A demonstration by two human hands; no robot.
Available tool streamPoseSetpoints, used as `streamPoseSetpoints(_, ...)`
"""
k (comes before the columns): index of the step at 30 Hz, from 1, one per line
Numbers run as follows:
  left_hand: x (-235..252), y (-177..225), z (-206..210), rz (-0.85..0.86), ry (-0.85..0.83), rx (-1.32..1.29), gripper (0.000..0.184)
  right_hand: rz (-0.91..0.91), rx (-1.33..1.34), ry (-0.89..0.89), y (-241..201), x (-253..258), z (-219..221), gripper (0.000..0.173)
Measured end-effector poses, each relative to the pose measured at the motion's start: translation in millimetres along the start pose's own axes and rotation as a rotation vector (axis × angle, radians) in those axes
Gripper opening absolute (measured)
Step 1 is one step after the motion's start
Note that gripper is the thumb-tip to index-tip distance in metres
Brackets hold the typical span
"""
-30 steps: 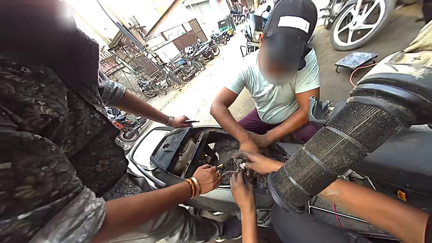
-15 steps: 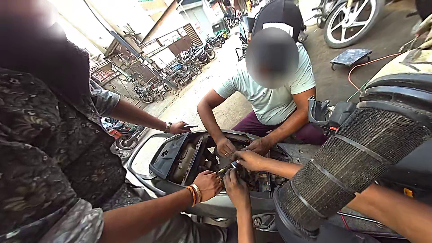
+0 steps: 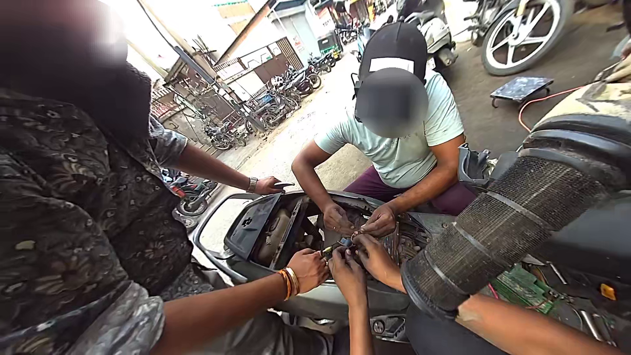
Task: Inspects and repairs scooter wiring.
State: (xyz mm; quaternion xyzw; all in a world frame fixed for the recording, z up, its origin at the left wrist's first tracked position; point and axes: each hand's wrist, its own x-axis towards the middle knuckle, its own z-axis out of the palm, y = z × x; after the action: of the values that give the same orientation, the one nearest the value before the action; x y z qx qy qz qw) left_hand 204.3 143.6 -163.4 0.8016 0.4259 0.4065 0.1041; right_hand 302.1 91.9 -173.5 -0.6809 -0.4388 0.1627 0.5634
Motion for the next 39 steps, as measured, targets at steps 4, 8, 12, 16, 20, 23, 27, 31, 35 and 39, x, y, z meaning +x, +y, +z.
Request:
streamPoseSetpoints(4,-1,3,0,-0.030,-0.008,0.046,0.019,-0.095,-0.075,-0.092,6,16,-8,0.024)
streamPoseSetpoints(8,3,1,5,0.023,-0.019,-0.004,0.021,-0.155,-0.105,-0.165,21,20,-15,0.025)
streamPoseSetpoints(12,3,25,-1,-0.100,-0.034,-0.252,0.025,-0.144,-0.096,-0.139,21,16,-17,0.031)
streamPoseSetpoints(16,-2,34,-12,-0.162,-0.113,-0.320,0.025,-0.126,-0.157,-0.067,21,14,-13,0.033)
streamPoseSetpoints(20,3,23,-15,-0.151,-0.111,-0.281,0.020,-0.125,-0.144,0.014,22,15,-4,0.028)
streamPoseSetpoints(23,4,15,-18,-0.104,-0.102,-0.269,0.020,-0.044,-0.138,0.032,20,6,0,0.030)
streamPoseSetpoints(27,-1,15,-18,-0.130,-0.126,-0.344,0.020,0.129,-0.264,-0.036,15,4,-3,0.033)
streamPoseSetpoints(31,-6,13,-12,-0.136,-0.130,-0.488,0.015,-0.063,-0.312,0.033,38,11,6,0.026)
streamPoseSetpoints(35,-5,9,-16,-0.144,-0.128,-0.495,0.013,-0.064,-0.161,0.059,27,-6,2,0.026)
streamPoseSetpoints(39,-4,3,-17,-0.128,-0.161,-0.463,0.015,0.066,0.261,-0.003,4,-38,-11,0.034)
